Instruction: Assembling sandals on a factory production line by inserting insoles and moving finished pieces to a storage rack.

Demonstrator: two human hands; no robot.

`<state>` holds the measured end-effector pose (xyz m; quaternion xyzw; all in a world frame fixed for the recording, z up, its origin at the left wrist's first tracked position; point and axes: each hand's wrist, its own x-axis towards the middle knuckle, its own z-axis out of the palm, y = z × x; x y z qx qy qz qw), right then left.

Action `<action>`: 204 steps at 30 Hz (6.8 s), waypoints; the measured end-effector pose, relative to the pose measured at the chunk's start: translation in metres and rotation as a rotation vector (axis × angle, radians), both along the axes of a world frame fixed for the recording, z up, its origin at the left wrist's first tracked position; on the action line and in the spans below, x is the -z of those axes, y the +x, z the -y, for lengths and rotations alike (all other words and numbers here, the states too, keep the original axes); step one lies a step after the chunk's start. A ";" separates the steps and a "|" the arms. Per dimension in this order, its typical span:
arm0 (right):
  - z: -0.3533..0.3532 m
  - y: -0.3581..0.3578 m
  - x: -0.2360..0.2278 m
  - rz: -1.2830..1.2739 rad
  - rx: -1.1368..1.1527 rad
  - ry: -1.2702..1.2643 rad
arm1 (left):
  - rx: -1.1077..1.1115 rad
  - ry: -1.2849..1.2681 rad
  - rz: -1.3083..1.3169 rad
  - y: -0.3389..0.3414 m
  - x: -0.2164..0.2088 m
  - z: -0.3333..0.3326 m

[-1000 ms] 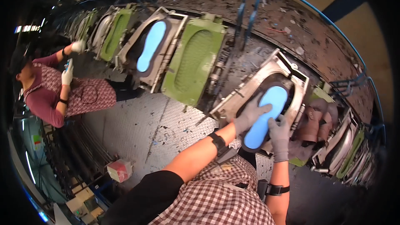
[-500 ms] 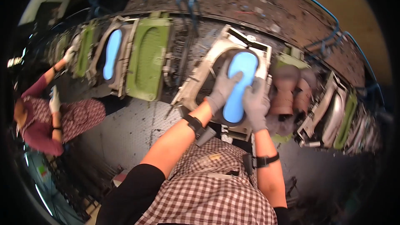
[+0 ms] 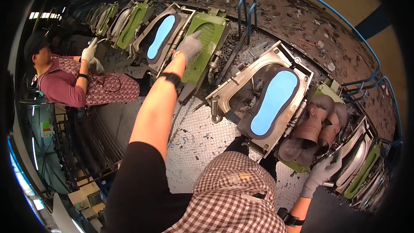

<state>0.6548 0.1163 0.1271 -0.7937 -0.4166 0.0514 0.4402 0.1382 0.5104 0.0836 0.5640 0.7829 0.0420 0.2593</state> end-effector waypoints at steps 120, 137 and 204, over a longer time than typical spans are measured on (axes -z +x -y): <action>0.498 0.789 -0.063 -0.928 0.337 0.441 | 0.197 -0.516 1.342 1.268 0.012 0.705; 0.378 0.873 -0.012 0.256 -0.580 -0.483 | 0.146 -0.363 1.202 1.243 0.031 0.733; 0.354 0.874 0.024 0.200 -0.737 -0.052 | 1.176 0.110 0.303 1.164 -0.035 0.883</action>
